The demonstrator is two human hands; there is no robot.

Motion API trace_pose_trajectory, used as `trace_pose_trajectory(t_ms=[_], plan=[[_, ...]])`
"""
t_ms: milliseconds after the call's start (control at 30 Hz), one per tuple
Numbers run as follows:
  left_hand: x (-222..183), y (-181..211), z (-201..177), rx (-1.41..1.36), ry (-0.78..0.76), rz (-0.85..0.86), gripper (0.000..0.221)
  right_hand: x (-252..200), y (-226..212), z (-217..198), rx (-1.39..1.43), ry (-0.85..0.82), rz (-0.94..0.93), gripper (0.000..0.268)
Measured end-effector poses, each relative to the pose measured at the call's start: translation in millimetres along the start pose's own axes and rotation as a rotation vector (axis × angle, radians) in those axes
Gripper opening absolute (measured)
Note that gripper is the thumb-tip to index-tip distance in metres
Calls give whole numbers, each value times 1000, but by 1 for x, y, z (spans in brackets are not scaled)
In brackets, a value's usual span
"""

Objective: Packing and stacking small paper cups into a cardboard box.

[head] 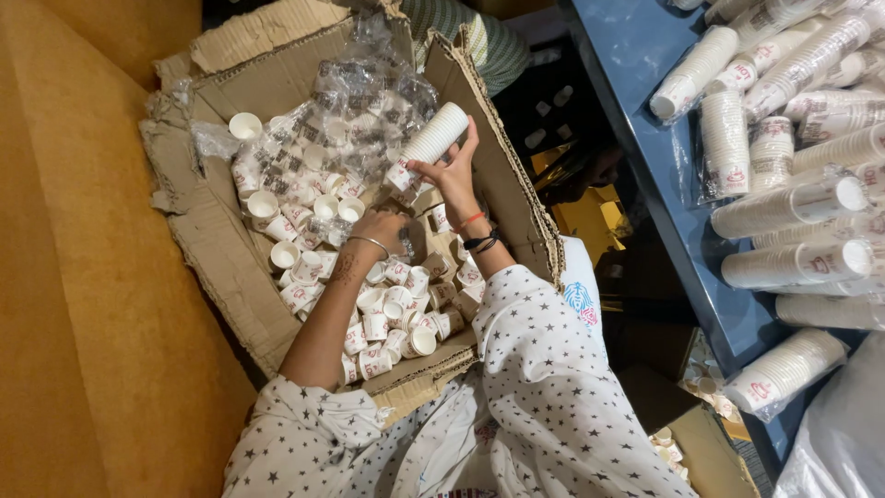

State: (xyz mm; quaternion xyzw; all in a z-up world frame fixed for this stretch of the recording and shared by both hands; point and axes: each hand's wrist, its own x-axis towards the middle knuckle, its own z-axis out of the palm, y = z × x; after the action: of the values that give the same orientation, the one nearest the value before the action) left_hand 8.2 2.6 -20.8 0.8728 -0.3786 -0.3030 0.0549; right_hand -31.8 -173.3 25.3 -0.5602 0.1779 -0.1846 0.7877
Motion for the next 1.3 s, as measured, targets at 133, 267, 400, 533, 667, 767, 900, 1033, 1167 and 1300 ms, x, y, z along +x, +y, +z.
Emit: trace_pose_trajectory(t_ms=[133, 267, 400, 533, 667, 767, 900, 1033, 1167, 1300], plan=[[-19, 1, -21, -128, 75, -69, 59, -7, -21, 2, 72, 10, 72, 126], [-14, -17, -20, -53, 287, -200, 45, 1, -17, -6, 97, 27, 66, 123], [-3, -21, -12, -121, 465, -236, 43, 2, -22, -7, 117, -3, 88, 118], [5, -16, 4, -146, 467, -171, 25, 2, -21, -8, 116, -4, 96, 118], [-11, 13, -12, -125, 329, 42, 31, 1, -21, -7, 101, -9, 105, 119], [-12, 26, -7, -140, 271, 91, 47, -1, -21, -7, 103, -26, 104, 119], [-3, 22, 7, -154, 235, 129, 64, -4, -28, -3, 74, -31, 115, 118], [-4, 22, 3, -19, 156, 92, 59, -4, -27, -3, 63, -24, 111, 117], [1, 21, 18, -37, 221, 166, 60, -5, -28, -3, 58, -37, 107, 117], [9, 17, 31, -8, 277, 256, 51, -4, -27, -4, 49, -29, 109, 117]])
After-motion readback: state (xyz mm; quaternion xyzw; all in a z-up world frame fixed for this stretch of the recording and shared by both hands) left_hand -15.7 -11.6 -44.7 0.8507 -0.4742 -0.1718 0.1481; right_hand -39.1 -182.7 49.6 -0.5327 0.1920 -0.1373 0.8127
